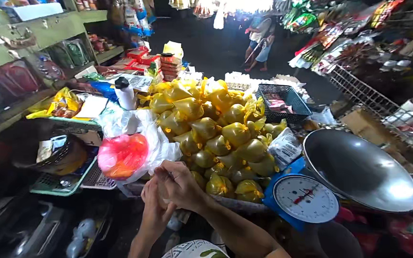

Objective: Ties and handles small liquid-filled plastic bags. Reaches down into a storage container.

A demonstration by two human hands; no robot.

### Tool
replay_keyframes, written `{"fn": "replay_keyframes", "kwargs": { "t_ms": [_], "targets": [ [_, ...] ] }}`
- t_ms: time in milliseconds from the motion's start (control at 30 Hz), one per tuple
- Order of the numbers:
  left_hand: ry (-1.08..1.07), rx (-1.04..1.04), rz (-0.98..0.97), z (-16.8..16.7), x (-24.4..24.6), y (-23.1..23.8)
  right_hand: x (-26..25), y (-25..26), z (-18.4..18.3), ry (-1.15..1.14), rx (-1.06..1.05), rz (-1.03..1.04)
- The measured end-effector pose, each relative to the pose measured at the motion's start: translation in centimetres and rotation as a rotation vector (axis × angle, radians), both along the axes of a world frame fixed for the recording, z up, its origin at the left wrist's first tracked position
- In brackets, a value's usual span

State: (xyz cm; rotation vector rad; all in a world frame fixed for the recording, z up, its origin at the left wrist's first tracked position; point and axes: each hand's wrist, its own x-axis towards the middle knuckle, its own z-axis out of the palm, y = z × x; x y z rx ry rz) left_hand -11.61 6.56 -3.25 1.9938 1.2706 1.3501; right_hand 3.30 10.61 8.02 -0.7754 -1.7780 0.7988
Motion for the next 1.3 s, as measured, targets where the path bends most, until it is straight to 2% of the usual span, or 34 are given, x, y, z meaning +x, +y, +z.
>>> {"fn": "replay_keyframes", "kwargs": {
  "t_ms": [67, 133, 233, 300, 433, 500, 600, 667, 767, 833, 933, 967, 1033, 1100, 1167, 1233, 1300],
  "targets": [
    [-0.145, -0.147, -0.165, 0.1, -0.9, 0.5, -0.2, -0.2, -0.3, -0.081, -0.001, -0.071],
    [-0.298, -0.205, -0.283, 1.5, -1.1, 1.5, -0.2, -0.4, -0.3, -0.163, -0.011, -0.118],
    [-0.272, -0.202, -0.192, 3.3, 0.1, 2.6, 0.4, -0.5, 0.4, -0.215, -0.043, -0.123],
    [-0.288, -0.207, -0.165, 4.1, 1.1, 3.3, 1.0, -0.2, 1.0, -0.165, -0.107, -0.075],
    [-0.511, -0.341, -0.298, 5.9, 1.9, 4.1, 1.4, 0.9, 1.6, -0.001, -0.266, -0.011],
    [-0.533, -0.391, -0.344, 6.5, 1.7, 4.7, 1.4, 1.4, 2.0, 0.065, -0.315, -0.036],
    [-0.602, -0.463, -0.408, 7.7, 1.2, 5.3, 2.4, 0.7, 2.3, 0.023, -0.207, -0.125],
    [-0.697, -0.501, -0.428, 8.4, 1.1, 5.7, 3.9, -0.6, 1.8, -0.116, -0.067, -0.066],
    [-0.772, -0.52, -0.459, 8.8, 0.7, 6.7, 4.4, -2.5, -1.2, -0.361, 0.117, -0.05],
    [-0.709, -0.534, -0.502, 8.6, 0.7, 7.1, 3.7, -2.8, -2.8, -0.413, 0.231, -0.077],
    [-0.43, -0.498, -0.595, 7.8, 0.0, 7.2, 4.3, -1.9, -2.7, -0.276, 0.244, 0.03],
    [-0.31, -0.454, -0.631, 7.4, -0.8, 7.4, 4.8, -1.6, -2.8, -0.238, 0.238, 0.01],
    [-0.228, -0.442, -0.612, 7.0, -2.4, 7.8, 6.3, -1.7, -3.7, -0.378, 0.23, -0.153],
    [-0.33, -0.537, -0.477, 6.5, -3.2, 8.5, 7.2, -2.4, -4.9, -0.599, 0.21, -0.283],
    [-0.309, -0.56, -0.249, 5.4, -2.0, 8.4, 7.5, -2.6, -4.9, -0.642, 0.172, -0.379],
    [-0.024, -0.456, -0.057, 3.9, -0.1, 7.7, 7.5, -2.1, -3.6, -0.614, 0.113, -0.546],
    [0.246, -0.277, 0.013, 3.0, 1.4, 6.8, 6.1, -2.1, -2.6, -0.75, -0.004, -0.634]
  ]
}}
